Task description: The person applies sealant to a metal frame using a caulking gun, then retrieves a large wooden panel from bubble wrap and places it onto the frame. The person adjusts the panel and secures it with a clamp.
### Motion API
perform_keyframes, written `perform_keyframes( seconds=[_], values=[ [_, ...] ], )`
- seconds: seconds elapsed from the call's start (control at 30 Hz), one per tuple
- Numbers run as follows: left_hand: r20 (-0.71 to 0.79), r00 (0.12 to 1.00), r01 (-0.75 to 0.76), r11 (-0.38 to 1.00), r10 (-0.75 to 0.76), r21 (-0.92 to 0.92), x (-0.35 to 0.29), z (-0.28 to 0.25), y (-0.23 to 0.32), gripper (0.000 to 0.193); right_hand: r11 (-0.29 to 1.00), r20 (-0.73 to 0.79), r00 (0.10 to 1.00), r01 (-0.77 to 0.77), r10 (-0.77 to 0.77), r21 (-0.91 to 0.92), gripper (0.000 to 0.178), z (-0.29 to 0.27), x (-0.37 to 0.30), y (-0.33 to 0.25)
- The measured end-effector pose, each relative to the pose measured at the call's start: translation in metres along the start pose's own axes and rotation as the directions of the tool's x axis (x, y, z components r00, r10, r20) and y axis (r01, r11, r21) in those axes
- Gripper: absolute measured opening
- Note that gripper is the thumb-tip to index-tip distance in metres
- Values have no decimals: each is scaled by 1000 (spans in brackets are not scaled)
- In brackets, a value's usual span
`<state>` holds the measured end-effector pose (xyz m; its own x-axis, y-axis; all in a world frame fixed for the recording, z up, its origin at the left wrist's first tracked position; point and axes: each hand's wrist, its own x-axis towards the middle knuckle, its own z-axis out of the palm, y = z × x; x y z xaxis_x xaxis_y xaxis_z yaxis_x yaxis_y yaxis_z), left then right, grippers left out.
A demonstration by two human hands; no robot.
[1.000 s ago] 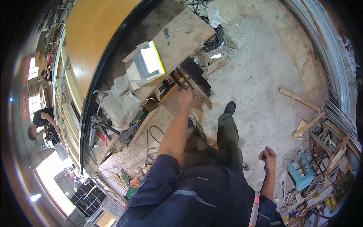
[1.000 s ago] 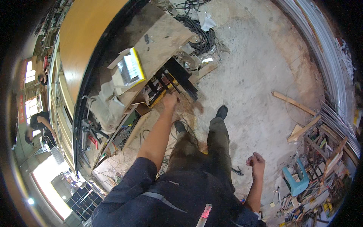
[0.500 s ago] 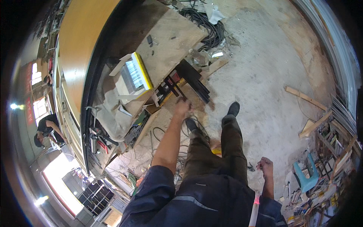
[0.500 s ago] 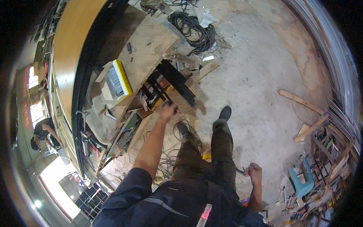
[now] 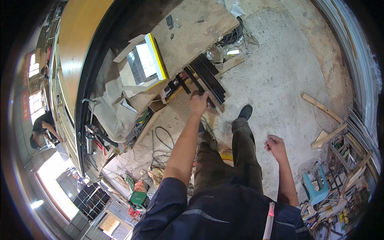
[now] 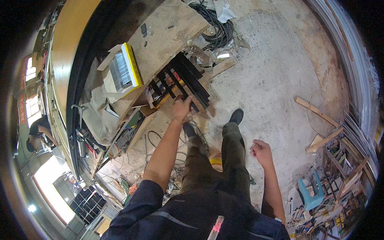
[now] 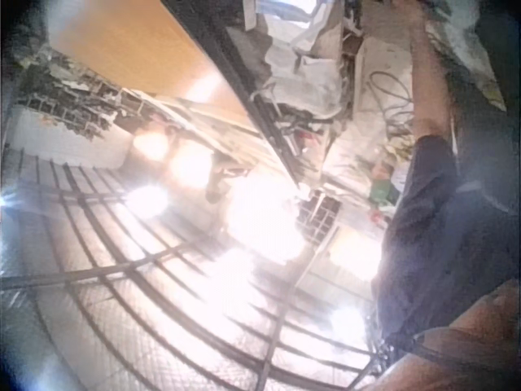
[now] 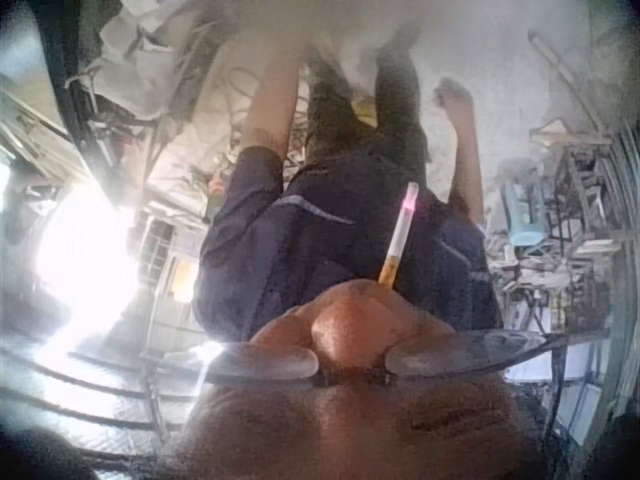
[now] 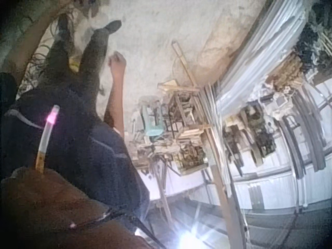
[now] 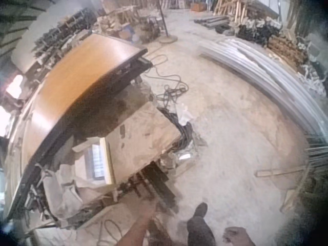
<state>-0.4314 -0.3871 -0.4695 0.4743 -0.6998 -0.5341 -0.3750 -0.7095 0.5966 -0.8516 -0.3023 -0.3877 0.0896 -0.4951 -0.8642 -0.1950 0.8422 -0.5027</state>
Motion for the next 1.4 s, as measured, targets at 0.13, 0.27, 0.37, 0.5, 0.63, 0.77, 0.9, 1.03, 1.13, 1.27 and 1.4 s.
perform_keyframes(
  seconds=[0.13,0.27,0.37,0.5,0.63,0.77,0.9,1.03,1.13,1.27,1.4],
  values=[
    [-43,996,83,993,-79,89,24,2,3,41,995,100,995,6,4,-103,28,60,41,-38],
    [-143,990,15,999,-10,34,47,11,-12,42,966,172,981,126,-87,-227,40,114,97,-46],
    [-78,994,74,997,-76,-29,49,7,-3,42,975,193,971,170,-142,-142,50,145,133,-49],
    [35,989,144,985,-142,-94,35,-4,30,42,973,318,948,-85,13,215,59,177,181,-37],
    [141,982,148,975,-125,-168,37,-14,21,43,964,257,966,-45,-25,264,56,210,167,-75],
    [183,976,151,974,-119,-169,29,-21,18,40,969,228,973,-13,-45,248,52,228,185,-79],
    [198,977,106,981,-73,-160,2,-15,20,36,973,169,971,137,-169,185,47,230,186,-101],
    [277,941,251,949,-192,-193,-34,-6,36,30,981,207,965,181,-164,-67,43,225,188,-133],
    [345,926,265,917,-155,-299,-58,1,26,27,965,225,961,203,-163,-165,46,223,189,-137],
    [530,841,434,721,-110,-540,-82,46,-43,27,986,132,977,164,-165,18,50,221,197,-111],
    [629,749,574,678,-209,-458,-128,74,-18,35,990,184,980,52,-76,131,46,192,204,-57]
  ],
)
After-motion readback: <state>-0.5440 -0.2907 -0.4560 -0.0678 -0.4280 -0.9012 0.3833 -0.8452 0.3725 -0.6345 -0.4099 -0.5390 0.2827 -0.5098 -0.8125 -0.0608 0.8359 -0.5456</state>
